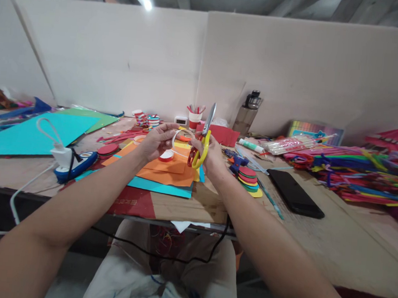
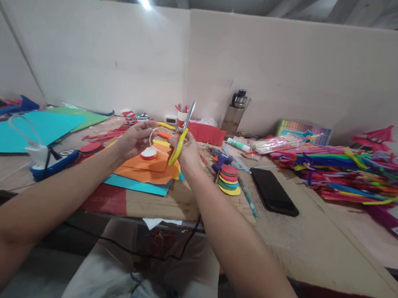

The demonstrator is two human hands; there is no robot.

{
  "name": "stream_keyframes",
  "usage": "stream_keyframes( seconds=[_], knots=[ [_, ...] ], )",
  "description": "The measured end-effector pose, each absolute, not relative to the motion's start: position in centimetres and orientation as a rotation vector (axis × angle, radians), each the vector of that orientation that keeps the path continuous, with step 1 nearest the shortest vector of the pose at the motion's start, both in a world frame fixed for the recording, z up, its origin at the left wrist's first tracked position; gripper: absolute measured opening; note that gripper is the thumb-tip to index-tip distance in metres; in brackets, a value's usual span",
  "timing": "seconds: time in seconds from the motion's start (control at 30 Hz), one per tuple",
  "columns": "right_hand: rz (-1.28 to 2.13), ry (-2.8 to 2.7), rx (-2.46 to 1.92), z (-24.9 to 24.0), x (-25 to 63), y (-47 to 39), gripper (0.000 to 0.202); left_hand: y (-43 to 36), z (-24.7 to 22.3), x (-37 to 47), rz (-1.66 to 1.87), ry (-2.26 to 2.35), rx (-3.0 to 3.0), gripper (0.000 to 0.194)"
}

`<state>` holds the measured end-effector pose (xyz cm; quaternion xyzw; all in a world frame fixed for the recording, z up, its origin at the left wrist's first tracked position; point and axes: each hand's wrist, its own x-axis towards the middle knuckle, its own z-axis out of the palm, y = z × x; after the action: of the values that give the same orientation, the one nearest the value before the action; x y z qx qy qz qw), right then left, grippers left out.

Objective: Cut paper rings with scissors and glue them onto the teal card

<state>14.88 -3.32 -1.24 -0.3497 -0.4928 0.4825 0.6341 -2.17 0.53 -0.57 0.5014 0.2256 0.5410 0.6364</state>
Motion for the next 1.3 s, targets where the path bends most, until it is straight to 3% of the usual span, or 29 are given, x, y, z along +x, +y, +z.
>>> stream_keyframes(
  seconds=[0.37,0.7,0.9,1.1,1.3],
  knots=[
    [1.197,-1.139,-0.774,-1.3,15.0,-3.4,0.036,0.1,-0.3,-2.0,1.197,0.494,1.097,0.019],
    [1.351,-1.118,-0.777,-2.2,15.2,-2.6,0.033,0.9,-1.2,-1.9,1.275,0.6,1.131,0.024],
    [1.277,-1.006,-0.754,-1.9,15.6,-2.3,0.035,3.1,-2.6,-2.9,1.3,1.169,1.922,0.015],
    [1.242,-0.966,-0.745,-1.3,15.7,-2.4,0.033,3.4,-3.5,-2.9,1.046,1.048,2.626,0.012],
    [1.23,-0.931,-0.731,-1.6,15.5,-2.0,0.032,3.1,-4.1,-2.9,0.811,1.063,2.906,0.011]
  ],
)
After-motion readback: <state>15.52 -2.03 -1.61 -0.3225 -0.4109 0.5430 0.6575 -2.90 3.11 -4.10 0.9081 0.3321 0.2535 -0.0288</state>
